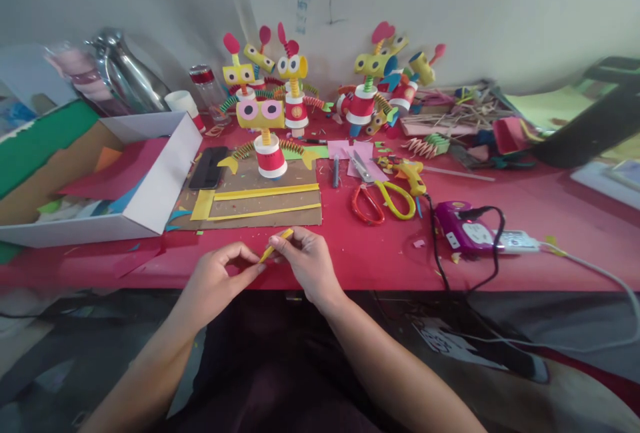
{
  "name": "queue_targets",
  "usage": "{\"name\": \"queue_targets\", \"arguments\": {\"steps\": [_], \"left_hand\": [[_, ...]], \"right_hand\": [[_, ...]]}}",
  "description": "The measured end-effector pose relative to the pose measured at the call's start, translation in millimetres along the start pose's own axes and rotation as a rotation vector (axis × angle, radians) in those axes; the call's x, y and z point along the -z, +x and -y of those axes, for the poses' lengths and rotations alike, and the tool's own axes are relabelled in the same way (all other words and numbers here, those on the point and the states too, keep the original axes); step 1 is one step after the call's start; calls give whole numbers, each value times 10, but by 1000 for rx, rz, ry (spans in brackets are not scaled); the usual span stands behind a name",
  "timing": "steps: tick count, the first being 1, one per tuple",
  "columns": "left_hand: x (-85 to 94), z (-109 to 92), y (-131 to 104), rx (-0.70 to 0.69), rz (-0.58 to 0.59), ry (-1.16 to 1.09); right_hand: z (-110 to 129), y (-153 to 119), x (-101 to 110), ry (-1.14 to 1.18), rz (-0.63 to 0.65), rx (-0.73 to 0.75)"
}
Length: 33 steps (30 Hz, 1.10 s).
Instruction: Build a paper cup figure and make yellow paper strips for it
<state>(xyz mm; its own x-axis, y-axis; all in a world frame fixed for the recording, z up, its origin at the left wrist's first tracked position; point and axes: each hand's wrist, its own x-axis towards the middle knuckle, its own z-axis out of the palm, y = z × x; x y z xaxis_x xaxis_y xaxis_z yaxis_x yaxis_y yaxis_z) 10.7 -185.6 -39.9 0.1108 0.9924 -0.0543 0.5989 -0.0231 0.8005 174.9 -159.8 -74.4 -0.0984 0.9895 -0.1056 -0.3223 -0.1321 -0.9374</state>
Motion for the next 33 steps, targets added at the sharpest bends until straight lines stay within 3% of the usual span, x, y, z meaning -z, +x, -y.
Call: {"name": "queue_targets", "arguments": {"steps": [7, 14, 17, 20, 25, 27, 29, 33], "left_hand": [[107, 27, -54, 76, 6, 29], [99, 97, 1, 27, -15, -126], [90, 130, 39, -14, -12, -54], [91, 122, 103, -140, -36, 97], [26, 58, 230, -425, -89, 375], [-2, 58, 257, -500, -67, 423], [3, 97, 268, -533, -51, 458], [121, 280, 266, -575, -64, 552]], "right_hand": [[-24, -23, -22, -35, -72, 100], [-101, -64, -68, 10, -140, 122], [-120, -53, -3, -10, -140, 109], [-37, -3, 123, -208, -77, 145], [207, 79, 235, -972, 192, 585], [230, 92, 219, -1191, 275, 660], [194, 101, 207, -1243, 265, 643], [49, 125, 252, -1133, 182, 620]]}}
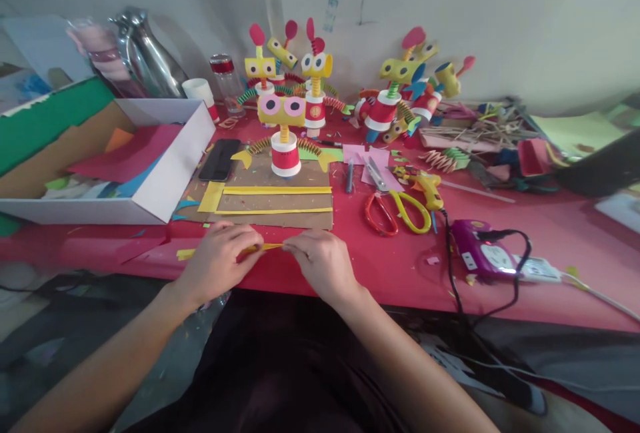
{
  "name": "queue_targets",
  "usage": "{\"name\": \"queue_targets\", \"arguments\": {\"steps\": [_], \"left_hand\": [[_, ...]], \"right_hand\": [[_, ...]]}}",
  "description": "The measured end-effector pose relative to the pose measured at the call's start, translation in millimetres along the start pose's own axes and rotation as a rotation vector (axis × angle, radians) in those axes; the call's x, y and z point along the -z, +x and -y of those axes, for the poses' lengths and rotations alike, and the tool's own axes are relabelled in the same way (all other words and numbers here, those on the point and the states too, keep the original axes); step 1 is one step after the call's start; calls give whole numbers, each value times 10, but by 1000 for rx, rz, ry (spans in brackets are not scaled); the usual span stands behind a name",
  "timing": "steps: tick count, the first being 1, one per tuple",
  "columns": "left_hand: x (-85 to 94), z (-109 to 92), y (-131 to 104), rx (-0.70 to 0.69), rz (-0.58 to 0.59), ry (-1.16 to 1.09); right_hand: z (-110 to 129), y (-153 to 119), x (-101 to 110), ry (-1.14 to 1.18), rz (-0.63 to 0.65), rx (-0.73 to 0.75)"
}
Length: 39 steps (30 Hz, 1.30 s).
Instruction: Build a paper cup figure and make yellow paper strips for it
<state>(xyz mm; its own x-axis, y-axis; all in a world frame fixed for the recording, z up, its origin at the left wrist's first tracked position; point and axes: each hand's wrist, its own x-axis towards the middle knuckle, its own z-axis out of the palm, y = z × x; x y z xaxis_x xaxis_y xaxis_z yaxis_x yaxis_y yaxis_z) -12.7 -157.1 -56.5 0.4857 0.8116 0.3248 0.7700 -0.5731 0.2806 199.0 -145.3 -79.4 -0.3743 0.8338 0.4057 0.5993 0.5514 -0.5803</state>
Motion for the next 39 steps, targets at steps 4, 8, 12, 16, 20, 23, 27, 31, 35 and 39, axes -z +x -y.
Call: {"name": "queue_targets", "arguments": {"steps": [4, 8, 12, 16, 20, 23, 27, 31, 35, 39], "left_hand": [[32, 176, -97, -40, -31, 31], [26, 202, -91, -114, -75, 63], [-28, 191, -38, -109, -119, 18], [-23, 299, -86, -158, -124, 22], [116, 543, -288, -180, -143, 99], [206, 718, -458, -128, -163, 95], [202, 797, -584, -45, -192, 143], [159, 685, -569, 8, -170, 281], [89, 415, -406, 66, -150, 318], [-92, 122, -164, 10, -123, 199]], "right_hand": [[-100, -38, -92, -37, -20, 90], [-150, -42, -151, -13, -77, 112], [-162, -41, -160, 1, -76, 102], [-181, -41, -150, -43, -91, 129], [-220, -39, -155, -52, -171, 130], [-220, -31, -157, -54, -181, 141], [-166, -8, -142, -141, -172, 139], [-131, 10, -138, -230, -140, 165], [-145, 9, -155, -247, -139, 184], [-152, 3, -162, -259, -124, 212]]}}
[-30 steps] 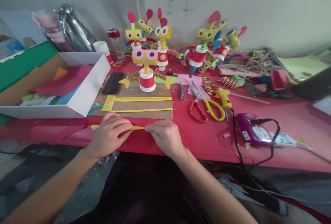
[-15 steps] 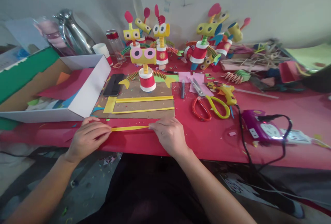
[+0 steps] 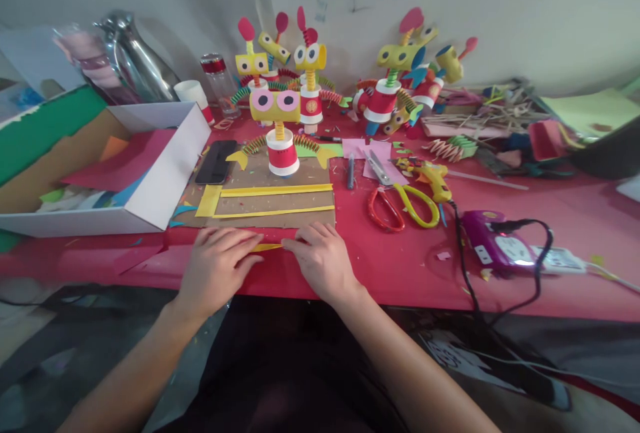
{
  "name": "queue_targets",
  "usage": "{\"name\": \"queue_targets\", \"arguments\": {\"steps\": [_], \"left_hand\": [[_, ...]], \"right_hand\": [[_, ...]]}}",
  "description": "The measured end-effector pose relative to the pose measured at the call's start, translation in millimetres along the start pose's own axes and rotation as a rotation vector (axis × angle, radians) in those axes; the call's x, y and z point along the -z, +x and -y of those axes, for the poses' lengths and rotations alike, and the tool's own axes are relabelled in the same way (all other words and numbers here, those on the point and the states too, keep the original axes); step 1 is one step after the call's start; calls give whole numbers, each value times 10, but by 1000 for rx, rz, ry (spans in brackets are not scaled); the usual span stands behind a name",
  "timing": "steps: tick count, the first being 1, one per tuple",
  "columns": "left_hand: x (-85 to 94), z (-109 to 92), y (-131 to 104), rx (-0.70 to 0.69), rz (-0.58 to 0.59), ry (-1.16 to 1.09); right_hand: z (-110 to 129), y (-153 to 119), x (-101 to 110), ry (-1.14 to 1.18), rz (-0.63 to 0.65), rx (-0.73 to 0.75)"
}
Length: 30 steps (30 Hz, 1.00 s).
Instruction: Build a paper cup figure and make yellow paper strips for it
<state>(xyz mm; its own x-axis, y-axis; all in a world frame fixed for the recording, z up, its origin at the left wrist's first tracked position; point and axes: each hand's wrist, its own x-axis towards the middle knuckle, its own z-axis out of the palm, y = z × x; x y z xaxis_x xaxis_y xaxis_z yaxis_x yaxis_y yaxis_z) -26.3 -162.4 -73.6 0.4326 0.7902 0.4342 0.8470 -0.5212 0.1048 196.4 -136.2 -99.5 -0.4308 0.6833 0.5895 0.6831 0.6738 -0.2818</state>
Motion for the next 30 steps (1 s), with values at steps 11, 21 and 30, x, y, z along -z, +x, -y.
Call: {"name": "queue_targets", "arguments": {"steps": [11, 21, 30], "left_hand": [[-105, 47, 91, -378, 29, 126], [-18, 21, 85, -363, 42, 154], [-28, 63, -55, -319, 51, 159]], "right_hand": [[5, -3, 60, -140, 70, 148], [234, 38, 192, -349, 329, 180], [358, -64, -8, -23, 249, 26]]}}
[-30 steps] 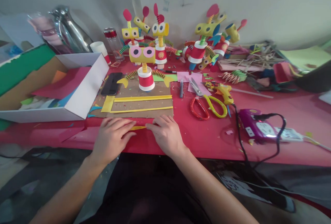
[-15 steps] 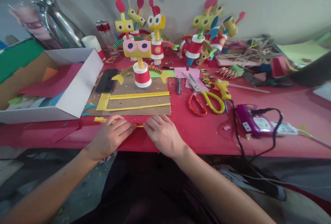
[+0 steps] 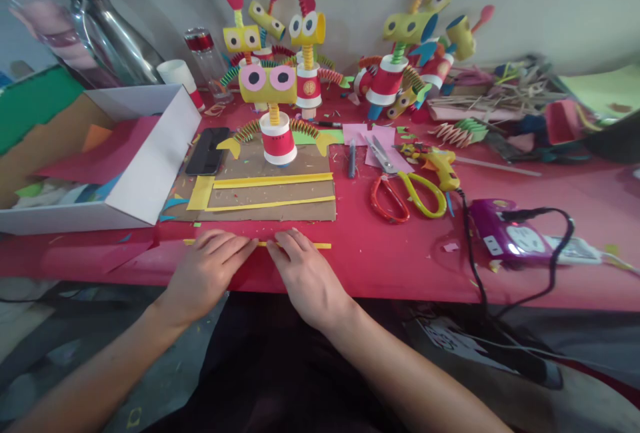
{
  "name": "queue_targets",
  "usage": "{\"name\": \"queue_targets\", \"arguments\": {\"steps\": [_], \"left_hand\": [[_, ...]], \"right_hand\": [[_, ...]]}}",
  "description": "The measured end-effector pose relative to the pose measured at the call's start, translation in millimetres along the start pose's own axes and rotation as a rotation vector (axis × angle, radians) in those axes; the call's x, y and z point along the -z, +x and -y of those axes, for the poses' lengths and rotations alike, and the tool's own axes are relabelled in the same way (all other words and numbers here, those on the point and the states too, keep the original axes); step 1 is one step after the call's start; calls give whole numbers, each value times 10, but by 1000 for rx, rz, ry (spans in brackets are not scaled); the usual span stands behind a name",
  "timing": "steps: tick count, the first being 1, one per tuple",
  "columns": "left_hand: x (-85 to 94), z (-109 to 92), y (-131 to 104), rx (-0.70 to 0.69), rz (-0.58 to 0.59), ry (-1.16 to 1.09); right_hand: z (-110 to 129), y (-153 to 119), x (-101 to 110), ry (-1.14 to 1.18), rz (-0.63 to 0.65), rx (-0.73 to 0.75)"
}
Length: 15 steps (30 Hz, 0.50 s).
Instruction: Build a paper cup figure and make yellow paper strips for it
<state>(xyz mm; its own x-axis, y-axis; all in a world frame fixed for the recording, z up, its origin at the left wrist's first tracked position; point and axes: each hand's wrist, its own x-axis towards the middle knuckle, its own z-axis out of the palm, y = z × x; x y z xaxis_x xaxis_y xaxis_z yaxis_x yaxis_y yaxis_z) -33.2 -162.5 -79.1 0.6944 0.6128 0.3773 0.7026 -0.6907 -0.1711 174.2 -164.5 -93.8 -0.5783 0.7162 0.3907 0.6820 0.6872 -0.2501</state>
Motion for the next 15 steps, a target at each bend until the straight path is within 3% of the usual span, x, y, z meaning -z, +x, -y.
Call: {"name": "queue_targets", "arguments": {"steps": [5, 15], "left_hand": [[6, 92, -56, 89, 14, -106], [66, 167, -99, -75, 61, -12]], "right_hand": [[38, 48, -20, 16, -13, 8], [94, 81, -95, 1, -62, 57]]}}
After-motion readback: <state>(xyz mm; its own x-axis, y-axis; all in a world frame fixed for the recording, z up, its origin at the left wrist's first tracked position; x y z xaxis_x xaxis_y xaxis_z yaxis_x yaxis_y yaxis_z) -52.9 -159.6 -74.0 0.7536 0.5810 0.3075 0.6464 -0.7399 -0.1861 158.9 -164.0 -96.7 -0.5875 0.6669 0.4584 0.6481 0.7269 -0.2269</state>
